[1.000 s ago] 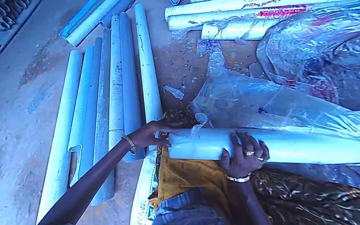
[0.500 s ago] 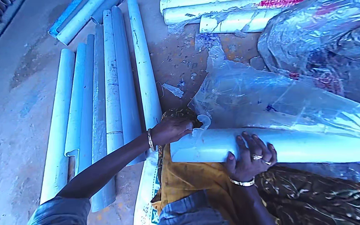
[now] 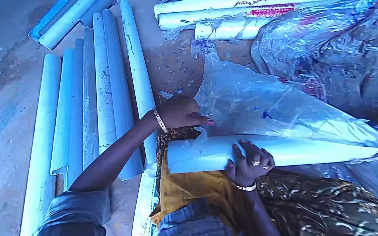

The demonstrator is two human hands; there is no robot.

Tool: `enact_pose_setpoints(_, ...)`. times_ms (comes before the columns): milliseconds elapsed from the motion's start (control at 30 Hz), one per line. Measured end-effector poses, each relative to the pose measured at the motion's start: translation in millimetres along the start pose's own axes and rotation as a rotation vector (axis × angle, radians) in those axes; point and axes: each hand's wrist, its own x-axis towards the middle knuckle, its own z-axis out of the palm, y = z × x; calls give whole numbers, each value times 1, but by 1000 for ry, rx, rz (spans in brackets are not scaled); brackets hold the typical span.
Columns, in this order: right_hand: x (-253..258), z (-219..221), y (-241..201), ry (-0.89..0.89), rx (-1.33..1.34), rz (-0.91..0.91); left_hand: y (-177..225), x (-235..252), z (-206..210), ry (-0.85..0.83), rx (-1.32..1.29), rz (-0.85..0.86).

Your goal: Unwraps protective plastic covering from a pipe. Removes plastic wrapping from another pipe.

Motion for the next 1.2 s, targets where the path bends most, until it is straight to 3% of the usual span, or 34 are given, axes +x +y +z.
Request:
enact_pose_setpoints(133, -1, -6, 1, -16, -16, -13, -27, -79, 50, -58, -459, -34)
enact_pose_setpoints(300, -1, -4, 2, -51, 23, -20, -19, -78, 86, -30, -588, 72)
enact_pose_setpoints(467, 0, -5, 2, -59, 25, -23, -11, -83, 95, 208, -413, 162)
enact_pose_setpoints(667, -1, -3, 1, -41, 39, -14, 4, -76, 99, 388, 111, 244)
enact_pose_setpoints(800, -7, -5, -6, -32, 54, 41, -1, -60, 88, 218, -81, 288)
enact_pose_setpoints(867, -9, -5, -7, -26, 54, 58, -6, -47, 87, 211, -217, 262)
enact_pose_setpoints(900, -10, -5, -8, -25, 52, 57, -10, -40, 86, 268, -271, 219)
enact_pose_setpoints(967, -12, -5, -8, -17, 45, 46, -20, -23, 74, 535, -394, 90)
enact_pose_setpoints(1033, -19, -9, -7, -15, 48, 30, -31, -2, 40, 837, -422, -3)
enact_pose_setpoints(1067, -20, -11, -4, -20, 45, 14, -32, 5, 26, 911, -431, -4)
enact_pose_setpoints(1133, -21, -13, 0, -24, 30, -12, -23, -4, 17, 786, -499, 41)
enact_pose_setpoints(1200, -18, -11, 1, -22, 18, -18, -20, -32, 30, 469, -479, 134)
